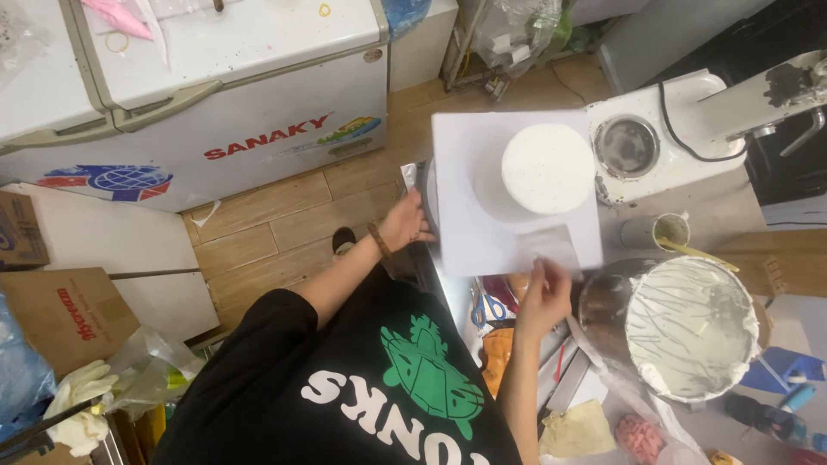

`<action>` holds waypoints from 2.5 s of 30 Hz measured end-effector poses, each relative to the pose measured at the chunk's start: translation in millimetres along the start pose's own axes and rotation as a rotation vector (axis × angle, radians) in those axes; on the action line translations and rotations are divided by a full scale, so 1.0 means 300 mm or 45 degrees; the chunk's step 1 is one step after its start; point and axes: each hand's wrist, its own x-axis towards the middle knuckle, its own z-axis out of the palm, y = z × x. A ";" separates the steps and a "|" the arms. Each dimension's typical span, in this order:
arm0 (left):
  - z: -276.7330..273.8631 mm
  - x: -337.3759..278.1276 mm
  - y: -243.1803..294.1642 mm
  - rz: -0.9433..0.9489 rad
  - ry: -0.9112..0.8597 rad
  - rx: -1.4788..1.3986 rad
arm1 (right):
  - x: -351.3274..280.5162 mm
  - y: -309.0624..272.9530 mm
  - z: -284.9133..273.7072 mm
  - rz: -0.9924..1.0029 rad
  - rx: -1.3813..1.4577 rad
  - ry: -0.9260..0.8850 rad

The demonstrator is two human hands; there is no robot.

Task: Frosting a small round cake with white cream using a spatula.

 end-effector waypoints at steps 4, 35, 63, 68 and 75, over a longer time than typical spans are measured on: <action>0.112 -0.049 -0.025 0.039 0.047 0.282 | 0.049 -0.024 0.036 0.051 -0.063 0.028; 0.156 -0.004 -0.098 -0.021 0.429 0.873 | 0.138 -0.106 0.097 -0.164 -0.344 -0.037; -0.087 0.077 0.114 0.103 0.434 0.468 | 0.102 0.027 -0.095 0.141 0.008 -0.062; 0.003 0.017 0.151 0.101 0.397 0.448 | 0.147 0.039 0.010 0.050 0.063 -0.065; 0.025 -0.052 0.001 -0.082 0.426 0.421 | 0.102 -0.010 0.074 -0.015 -0.129 -0.147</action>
